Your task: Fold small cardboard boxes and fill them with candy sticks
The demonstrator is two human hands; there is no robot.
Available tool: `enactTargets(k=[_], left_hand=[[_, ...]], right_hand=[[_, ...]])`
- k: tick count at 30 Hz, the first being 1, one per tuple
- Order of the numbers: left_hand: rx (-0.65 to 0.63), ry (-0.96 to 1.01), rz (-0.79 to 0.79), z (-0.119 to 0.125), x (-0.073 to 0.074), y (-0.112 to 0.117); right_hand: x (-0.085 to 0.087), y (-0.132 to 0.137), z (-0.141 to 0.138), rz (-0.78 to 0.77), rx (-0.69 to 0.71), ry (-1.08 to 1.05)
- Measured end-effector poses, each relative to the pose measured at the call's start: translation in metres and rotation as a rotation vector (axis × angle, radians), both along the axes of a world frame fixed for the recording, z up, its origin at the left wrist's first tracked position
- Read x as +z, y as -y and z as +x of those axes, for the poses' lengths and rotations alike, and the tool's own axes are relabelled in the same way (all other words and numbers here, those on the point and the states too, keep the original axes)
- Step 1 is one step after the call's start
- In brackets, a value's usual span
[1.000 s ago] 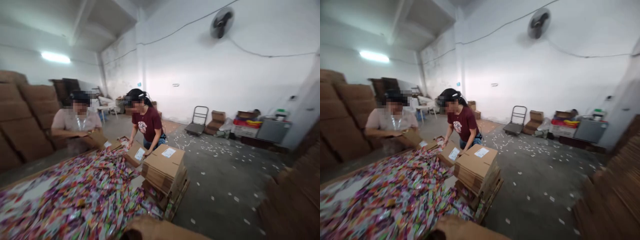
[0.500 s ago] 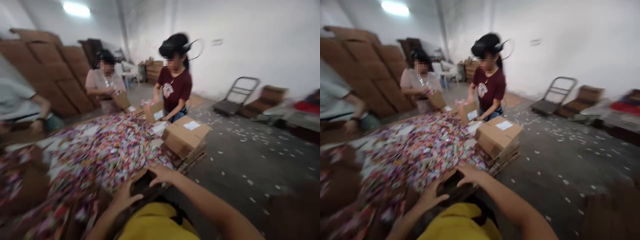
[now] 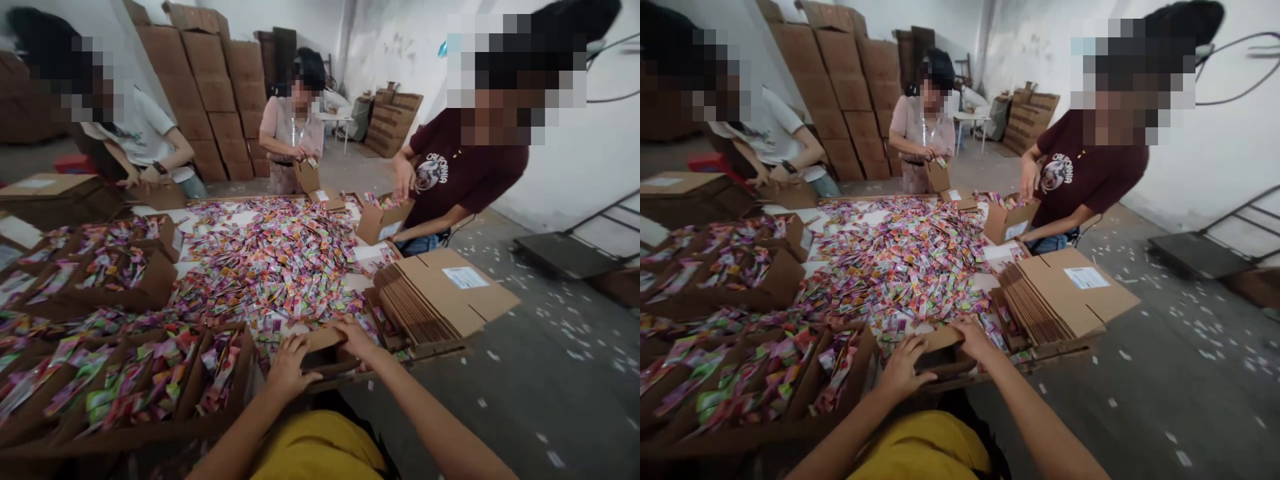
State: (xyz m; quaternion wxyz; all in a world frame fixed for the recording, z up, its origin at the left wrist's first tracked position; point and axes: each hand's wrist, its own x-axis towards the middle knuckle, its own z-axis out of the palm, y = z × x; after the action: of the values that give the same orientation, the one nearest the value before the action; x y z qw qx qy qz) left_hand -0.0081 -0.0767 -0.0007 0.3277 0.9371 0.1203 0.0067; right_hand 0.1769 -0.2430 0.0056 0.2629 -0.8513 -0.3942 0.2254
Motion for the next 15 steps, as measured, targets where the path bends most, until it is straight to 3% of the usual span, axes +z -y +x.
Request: enactTargets(k=[3, 6, 10, 15], left_hand=[[-0.004, 0.056, 0.003, 0.003, 0.001, 0.0], [0.068, 0.141, 0.036, 0.005, -0.009, 0.005], [0.128, 0.189, 0.086, 0.015, -0.035, 0.013], [0.105, -0.007, 0.168, 0.03, -0.049, 0.008]], right_hand=[[0.017, 0.007, -0.01, 0.043, 0.226, 0.003], [0.016, 0.011, -0.023, 0.035, 0.219, 0.087], [-0.022, 0.005, -0.024, 0.081, 0.063, 0.303], [-0.085, 0.01, -0.019, 0.176, 0.104, 0.597]])
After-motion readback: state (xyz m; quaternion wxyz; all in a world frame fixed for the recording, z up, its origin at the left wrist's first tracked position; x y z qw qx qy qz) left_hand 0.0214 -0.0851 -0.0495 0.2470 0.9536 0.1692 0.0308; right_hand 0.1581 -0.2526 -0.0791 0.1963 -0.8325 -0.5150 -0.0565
